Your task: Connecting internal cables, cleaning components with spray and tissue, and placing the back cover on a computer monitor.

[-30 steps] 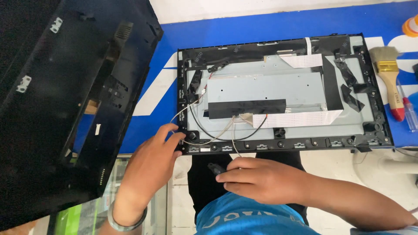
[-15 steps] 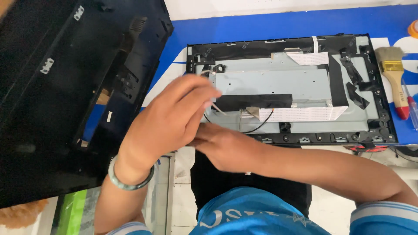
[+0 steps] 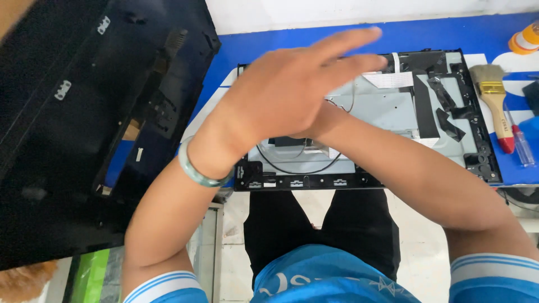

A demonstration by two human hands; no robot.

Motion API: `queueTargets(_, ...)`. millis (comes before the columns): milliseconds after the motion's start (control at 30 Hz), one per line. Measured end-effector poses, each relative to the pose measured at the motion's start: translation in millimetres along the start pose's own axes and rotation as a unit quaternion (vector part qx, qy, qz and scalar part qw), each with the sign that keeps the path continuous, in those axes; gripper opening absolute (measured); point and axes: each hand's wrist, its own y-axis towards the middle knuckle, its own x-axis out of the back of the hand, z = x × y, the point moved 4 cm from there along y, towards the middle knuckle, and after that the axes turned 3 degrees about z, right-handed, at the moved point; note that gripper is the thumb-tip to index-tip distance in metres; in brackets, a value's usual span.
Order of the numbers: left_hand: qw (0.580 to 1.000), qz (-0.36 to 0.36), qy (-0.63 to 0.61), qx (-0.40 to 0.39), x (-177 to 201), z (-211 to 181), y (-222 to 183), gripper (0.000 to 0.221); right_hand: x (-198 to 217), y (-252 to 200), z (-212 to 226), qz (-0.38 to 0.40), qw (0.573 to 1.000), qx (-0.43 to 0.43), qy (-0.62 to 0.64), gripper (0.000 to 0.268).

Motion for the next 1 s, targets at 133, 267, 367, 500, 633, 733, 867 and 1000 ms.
queueTargets(133,0.992,-0.050,-0.065,0.096,9.7,33.7,-36.3,0.057,1.5,-30.3,-7.1,0.015,0.999,-0.023,-0.034,0.069)
queueTargets(267,0.967,0.025,-0.129,0.217,0.1,46.9,-75.3,0.031,28.7,-80.5,-17.8,0.007,0.995,-0.039,-0.091,0.059)
queueTargets(367,0.948,0.087,-0.149,0.268,-14.6,42.1,-94.4,0.028,67.7,-117.7,-31.1,0.017,0.989,-0.127,-0.079,0.040)
queueTargets(500,0.927,0.132,-0.161,0.313,-39.8,32.7,-103.9,0.026,78.4,-144.1,-46.3,0.020,0.971,-0.228,-0.063,0.041)
queueTargets(633,0.906,0.183,-0.116,0.364,-69.1,34.7,-112.4,0.034,53.9,-113.0,-10.0,-0.023,0.983,-0.177,-0.050,0.037)
queueTargets(733,0.887,0.207,-0.148,0.384,-67.0,34.6,-107.4,0.039,28.3,-91.6,-6.3,0.015,0.979,-0.177,-0.096,0.040)
queueTargets(867,0.883,0.177,-0.149,0.409,-74.6,45.5,-113.7,0.038,10.7,-94.1,-18.8,0.094,0.968,-0.223,-0.071,0.039)
queueTargets(1000,0.885,0.156,-0.164,0.407,-71.6,47.3,-110.9,0.036,37.1,-118.2,-6.4,-0.019,0.978,-0.205,-0.012,0.018)
